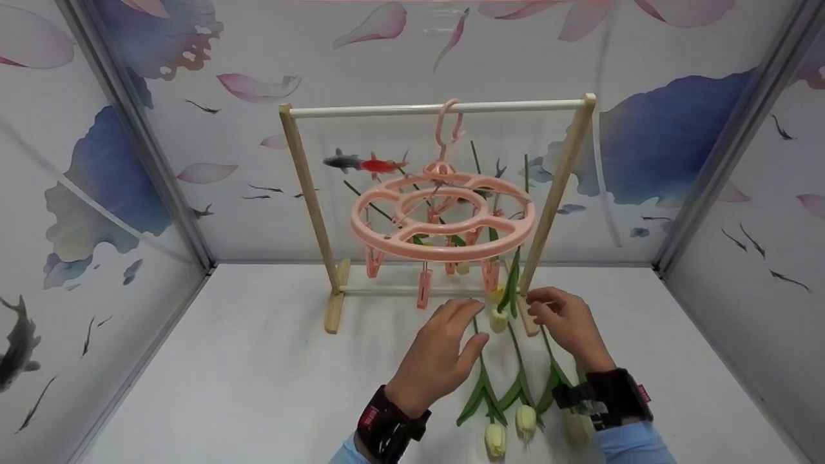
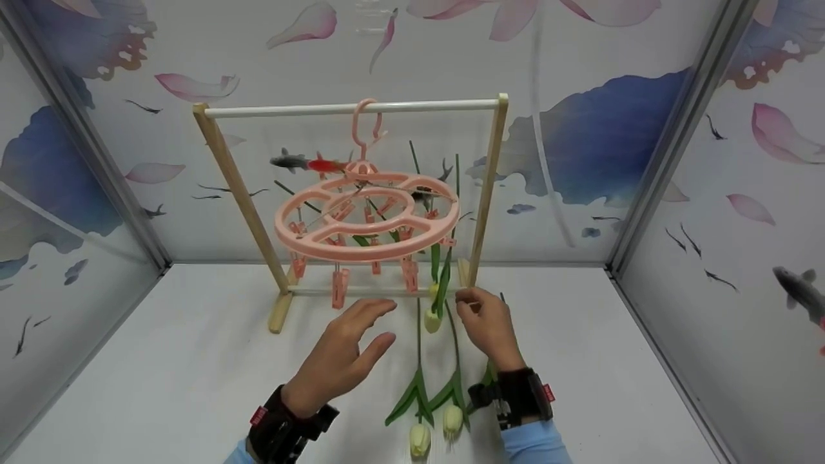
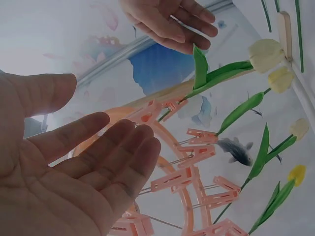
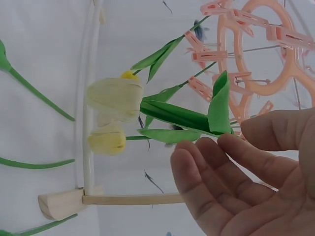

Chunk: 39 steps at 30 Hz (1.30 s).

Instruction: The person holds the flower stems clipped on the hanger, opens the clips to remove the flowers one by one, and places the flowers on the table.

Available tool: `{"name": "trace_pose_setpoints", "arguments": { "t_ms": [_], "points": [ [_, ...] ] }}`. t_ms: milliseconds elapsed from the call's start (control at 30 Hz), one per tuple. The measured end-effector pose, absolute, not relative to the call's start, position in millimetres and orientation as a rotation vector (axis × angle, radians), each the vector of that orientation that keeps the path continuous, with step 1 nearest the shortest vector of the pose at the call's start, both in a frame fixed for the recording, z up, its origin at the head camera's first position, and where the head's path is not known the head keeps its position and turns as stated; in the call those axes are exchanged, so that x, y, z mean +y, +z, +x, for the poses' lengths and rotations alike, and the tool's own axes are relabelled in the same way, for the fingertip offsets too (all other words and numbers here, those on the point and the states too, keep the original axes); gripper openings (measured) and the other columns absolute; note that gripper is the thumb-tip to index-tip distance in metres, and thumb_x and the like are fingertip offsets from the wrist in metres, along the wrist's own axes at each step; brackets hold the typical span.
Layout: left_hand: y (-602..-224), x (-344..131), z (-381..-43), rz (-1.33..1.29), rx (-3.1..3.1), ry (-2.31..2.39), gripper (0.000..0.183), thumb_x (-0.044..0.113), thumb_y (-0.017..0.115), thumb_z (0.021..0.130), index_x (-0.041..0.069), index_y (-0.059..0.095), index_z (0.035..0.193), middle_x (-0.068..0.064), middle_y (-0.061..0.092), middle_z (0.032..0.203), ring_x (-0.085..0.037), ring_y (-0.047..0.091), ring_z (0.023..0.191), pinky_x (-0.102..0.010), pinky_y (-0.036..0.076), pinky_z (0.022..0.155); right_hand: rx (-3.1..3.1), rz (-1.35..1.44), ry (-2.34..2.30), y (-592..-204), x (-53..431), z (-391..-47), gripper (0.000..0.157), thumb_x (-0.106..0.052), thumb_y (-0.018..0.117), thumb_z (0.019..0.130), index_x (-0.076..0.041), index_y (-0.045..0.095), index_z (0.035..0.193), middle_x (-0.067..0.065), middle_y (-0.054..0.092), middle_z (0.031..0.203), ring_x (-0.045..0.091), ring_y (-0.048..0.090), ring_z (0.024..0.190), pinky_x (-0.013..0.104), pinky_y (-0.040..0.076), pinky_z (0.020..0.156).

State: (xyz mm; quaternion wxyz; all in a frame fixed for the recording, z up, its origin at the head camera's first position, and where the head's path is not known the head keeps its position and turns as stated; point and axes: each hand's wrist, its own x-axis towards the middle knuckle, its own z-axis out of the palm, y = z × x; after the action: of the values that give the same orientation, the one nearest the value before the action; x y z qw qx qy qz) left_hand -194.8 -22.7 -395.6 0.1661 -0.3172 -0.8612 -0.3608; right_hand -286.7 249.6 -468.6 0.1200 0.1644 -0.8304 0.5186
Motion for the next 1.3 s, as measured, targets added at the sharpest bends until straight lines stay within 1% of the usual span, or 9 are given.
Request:
{"name": "trace_pose_setpoints", "arguments": {
  "t_ms": [167,200,400,500,667,967,1100,1200,1300],
  "points": [
    [-388,-12,-200,-0.949,-2.412,-1.044,0.044,0.018,0.058,0.108,0.004,0.053,0.149,-0.011,0.057,0.144,-0.022,0.055,0.134,-0.035,0.047,0.109,-2.353,0.406,1.569,-450,241,-289,0.026,-0.021,0.058,0.107,-0.005,0.070,0.124,0.021,0.070,0.115,0.020,0.068,0.097,0.032,0.057,0.083],
    [-387,-10,-201,-0.956,-2.406,-1.045,0.044,0.018,0.058,0.108,0.004,0.052,0.149,-0.012,0.056,0.145,-0.022,0.055,0.135,-0.035,0.047,0.109,-2.381,0.345,1.562,-441,236,-286,0.027,-0.020,0.058,0.108,-0.003,0.069,0.125,0.024,0.069,0.117,0.020,0.068,0.098,0.033,0.057,0.086],
    [-386,3,-206,-0.998,-2.381,-1.012,0.044,0.018,0.057,0.108,0.001,0.052,0.149,-0.014,0.053,0.149,-0.023,0.052,0.139,-0.033,0.046,0.111,-2.360,0.256,1.683,-428,228,-298,0.032,-0.013,0.054,0.109,0.003,0.060,0.136,0.023,0.062,0.133,0.004,0.065,0.106,0.026,0.053,0.094],
    [-387,10,-208,-1.029,-2.374,-1.018,0.045,0.019,0.056,0.109,0.000,0.050,0.150,-0.015,0.052,0.151,-0.024,0.051,0.141,-0.032,0.045,0.112,-2.352,0.242,1.723,-426,227,-306,0.035,-0.014,0.054,0.109,0.002,0.057,0.140,0.022,0.060,0.137,0.011,0.064,0.113,0.029,0.053,0.097],
    [-389,21,-213,-1.054,-2.360,-1.041,0.048,0.018,0.054,0.109,0.001,0.045,0.153,-0.015,0.048,0.155,-0.023,0.049,0.143,-0.032,0.043,0.113,-2.365,0.234,1.760,-425,225,-317,0.041,-0.016,0.051,0.110,0.003,0.052,0.146,0.022,0.056,0.144,0.034,0.057,0.127,0.029,0.051,0.098],
    [-395,35,-225,-1.032,-2.349,-1.138,0.050,0.015,0.050,0.110,-0.003,0.039,0.156,-0.020,0.042,0.159,-0.028,0.041,0.149,-0.037,0.038,0.118,-2.370,0.256,1.909,-419,220,-322,0.053,-0.021,0.049,0.111,0.003,0.038,0.156,0.026,0.042,0.157,0.036,0.044,0.143,0.046,0.041,0.112],
    [-397,37,-230,-0.987,-2.371,-1.204,0.052,0.017,0.049,0.111,-0.003,0.036,0.157,-0.020,0.038,0.162,-0.030,0.039,0.149,-0.041,0.039,0.117,-2.368,0.256,1.929,-420,217,-327,0.052,-0.019,0.047,0.111,0.002,0.038,0.157,0.026,0.045,0.155,0.031,0.053,0.134,0.039,0.048,0.106],
    [-398,37,-232,-0.949,-2.374,-1.217,0.053,0.018,0.048,0.111,-0.003,0.035,0.158,-0.020,0.037,0.162,-0.031,0.037,0.150,-0.042,0.039,0.118,-2.363,0.249,1.938,-420,216,-328,0.051,-0.018,0.048,0.110,0.001,0.039,0.157,0.026,0.050,0.151,0.019,0.063,0.118,0.030,0.053,0.098],
    [-399,37,-234,-0.917,-2.367,-1.230,0.053,0.018,0.048,0.111,-0.003,0.035,0.158,-0.021,0.037,0.162,-0.032,0.035,0.151,-0.042,0.037,0.119,-2.352,0.238,1.945,-419,215,-328,0.048,-0.017,0.051,0.109,0.001,0.044,0.153,0.025,0.055,0.144,0.009,0.066,0.104,0.026,0.055,0.092]
  ]
}}
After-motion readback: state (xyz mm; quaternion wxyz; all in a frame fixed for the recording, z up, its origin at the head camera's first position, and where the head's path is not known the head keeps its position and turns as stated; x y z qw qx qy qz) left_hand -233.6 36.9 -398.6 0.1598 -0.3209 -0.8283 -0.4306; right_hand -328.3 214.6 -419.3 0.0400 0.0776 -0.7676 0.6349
